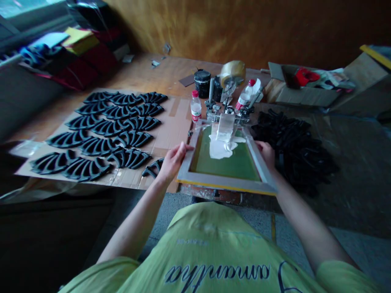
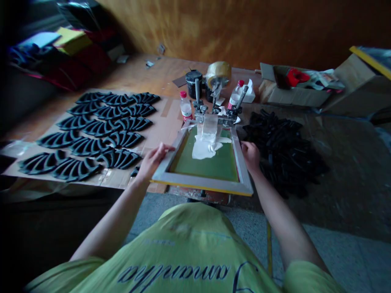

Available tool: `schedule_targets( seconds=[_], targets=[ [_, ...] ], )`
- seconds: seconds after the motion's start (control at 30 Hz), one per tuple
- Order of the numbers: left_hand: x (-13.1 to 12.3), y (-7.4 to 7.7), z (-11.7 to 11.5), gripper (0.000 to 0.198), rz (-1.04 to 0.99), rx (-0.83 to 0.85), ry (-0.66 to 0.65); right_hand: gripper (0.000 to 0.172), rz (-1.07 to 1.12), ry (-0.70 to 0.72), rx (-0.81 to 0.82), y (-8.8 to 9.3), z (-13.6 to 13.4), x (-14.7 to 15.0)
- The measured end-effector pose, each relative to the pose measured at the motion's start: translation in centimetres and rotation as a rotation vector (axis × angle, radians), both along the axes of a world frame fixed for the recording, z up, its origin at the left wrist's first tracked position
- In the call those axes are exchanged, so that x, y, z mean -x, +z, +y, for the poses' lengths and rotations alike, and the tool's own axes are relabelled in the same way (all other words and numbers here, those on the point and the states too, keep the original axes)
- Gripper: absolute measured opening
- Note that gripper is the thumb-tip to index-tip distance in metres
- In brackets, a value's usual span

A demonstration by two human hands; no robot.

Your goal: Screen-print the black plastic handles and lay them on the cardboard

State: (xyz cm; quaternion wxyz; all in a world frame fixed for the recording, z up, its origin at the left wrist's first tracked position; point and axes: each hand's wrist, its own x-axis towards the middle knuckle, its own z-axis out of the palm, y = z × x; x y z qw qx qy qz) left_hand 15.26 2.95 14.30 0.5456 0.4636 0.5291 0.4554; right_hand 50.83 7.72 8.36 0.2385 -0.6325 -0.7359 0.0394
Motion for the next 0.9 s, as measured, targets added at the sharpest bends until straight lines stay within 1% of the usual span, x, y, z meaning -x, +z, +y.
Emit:
schedule_targets(
  seconds=[0.03,0.07,0.1,0.17,0.2,0.23,0.3,0.37,0.4,0.43,0.5,0.57,0.6,0.63,0.7,0.77,0.8,0.87,0.9],
  targets=[
    [0.2,-1.9,-1.0,0.059,-0.008,0.075,-0.021,0.040,0.026,-0.037,-0.052,0.7,0.9,-0.3],
    [0.2,-3.8,-1.7,0.064,-0.022,0.136,-0.037,0.037,0.049,-0.048,-0.103,1.4,1.8,0.0],
    [0.2,-5.5,-2.2,0.072,-0.032,0.182,-0.040,0.039,0.057,-0.025,-0.139,2.0,2.6,0.8],
    [0.0,-8.3,-2.5,0.084,-0.010,0.227,-0.020,0.053,0.021,0.093,-0.144,2.7,3.9,3.7],
    [-0.1,-9.3,-2.5,0.085,0.020,0.233,0.000,0.053,-0.029,0.165,-0.103,2.8,4.3,5.3],
    [-0.2,-10.0,-2.4,0.084,0.057,0.233,0.020,0.047,-0.083,0.222,-0.042,2.7,4.3,6.9],
    [-0.1,-11.0,-2.1,0.079,0.110,0.235,0.046,0.027,-0.171,0.283,0.091,2.2,3.6,9.2],
    [0.1,-11.7,-2.0,0.078,0.122,0.252,0.046,0.010,-0.230,0.328,0.167,1.4,1.9,10.1],
    [0.3,-12.0,-2.0,0.077,0.120,0.260,0.035,0.006,-0.255,0.366,0.175,1.1,0.8,10.0],
    [0.4,-12.4,-2.0,0.077,0.116,0.264,0.022,0.008,-0.278,0.421,0.168,0.8,-0.3,9.6],
    [0.5,-12.9,-2.0,0.077,0.110,0.257,0.000,0.016,-0.312,0.572,0.143,0.7,-2.0,8.5],
    [0.5,-13.2,-2.0,0.076,0.097,0.249,-0.006,0.019,-0.307,0.709,0.144,0.9,-2.5,7.5],
    [0.4,-13.2,-2.1,0.075,0.087,0.247,-0.002,0.017,-0.289,0.746,0.152,1.1,-2.4,7.3],
    [0.3,-13.0,-2.1,0.074,0.075,0.247,0.004,0.014,-0.267,0.750,0.156,1.3,-2.1,7.2],
    [0.1,-12.6,-2.2,0.071,0.049,0.244,0.008,0.009,-0.229,0.661,0.126,1.3,-1.5,7.4],
    [0.0,-12.1,-2.3,0.069,0.023,0.240,0.009,0.014,-0.226,0.561,0.066,0.7,-1.8,7.9],
    [-0.1,-11.9,-2.3,0.070,0.009,0.243,0.009,0.018,-0.232,0.548,0.041,0.3,-2.2,8.1],
    [-0.2,-11.7,-2.4,0.070,-0.011,0.253,0.014,0.023,-0.231,0.595,0.033,-0.5,-3.4,8.1],
    [-0.2,-11.7,-2.4,0.070,-0.014,0.257,0.019,0.022,-0.220,0.627,0.047,-0.7,-3.9,8.1]
  ],
)
